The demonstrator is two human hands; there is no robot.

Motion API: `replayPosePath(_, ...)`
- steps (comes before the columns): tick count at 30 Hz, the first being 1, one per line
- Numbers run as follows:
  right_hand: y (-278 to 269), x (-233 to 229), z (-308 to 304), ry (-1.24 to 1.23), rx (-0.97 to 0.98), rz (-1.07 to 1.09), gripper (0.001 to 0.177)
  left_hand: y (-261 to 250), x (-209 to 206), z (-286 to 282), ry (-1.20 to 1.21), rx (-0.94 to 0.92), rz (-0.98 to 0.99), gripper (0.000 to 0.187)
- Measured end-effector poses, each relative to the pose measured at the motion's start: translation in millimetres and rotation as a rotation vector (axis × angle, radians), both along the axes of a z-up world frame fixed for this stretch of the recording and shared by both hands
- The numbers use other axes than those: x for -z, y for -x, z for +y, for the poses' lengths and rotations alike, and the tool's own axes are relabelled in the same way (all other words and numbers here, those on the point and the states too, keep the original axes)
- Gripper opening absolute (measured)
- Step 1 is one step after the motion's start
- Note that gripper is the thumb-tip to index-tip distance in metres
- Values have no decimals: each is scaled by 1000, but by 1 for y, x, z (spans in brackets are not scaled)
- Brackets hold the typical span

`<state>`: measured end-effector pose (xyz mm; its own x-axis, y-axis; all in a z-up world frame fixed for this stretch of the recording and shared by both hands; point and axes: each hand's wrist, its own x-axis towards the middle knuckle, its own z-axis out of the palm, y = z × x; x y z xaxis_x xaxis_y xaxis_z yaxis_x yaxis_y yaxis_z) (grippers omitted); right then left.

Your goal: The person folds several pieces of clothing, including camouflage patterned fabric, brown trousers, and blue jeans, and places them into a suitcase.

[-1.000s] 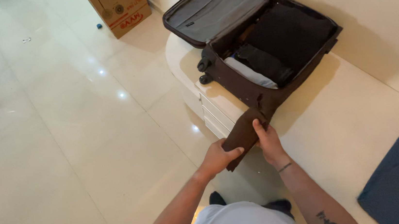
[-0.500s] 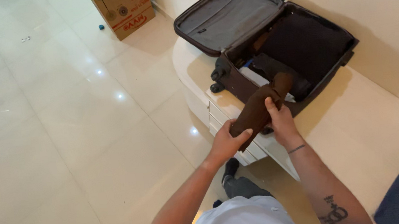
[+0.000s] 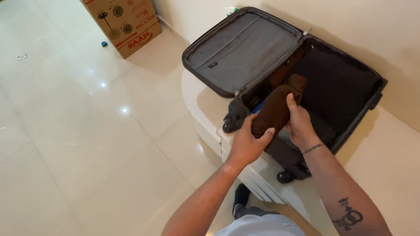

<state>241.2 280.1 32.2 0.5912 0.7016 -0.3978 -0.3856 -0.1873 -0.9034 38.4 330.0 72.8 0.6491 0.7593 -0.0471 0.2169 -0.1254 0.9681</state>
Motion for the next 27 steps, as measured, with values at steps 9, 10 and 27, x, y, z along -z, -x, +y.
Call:
replayPosePath(9, -76, 29, 64, 59, 82, 30, 71, -76, 17, 67, 75, 46, 93, 80)
replayPosePath(10, -80, 30, 67, 71, 84, 19, 71, -82, 23, 71, 61, 44, 65, 79)
replayPosePath(27, -179, 62, 115, 241, 397, -209, 65, -166, 39, 155, -343, 443, 76, 76)
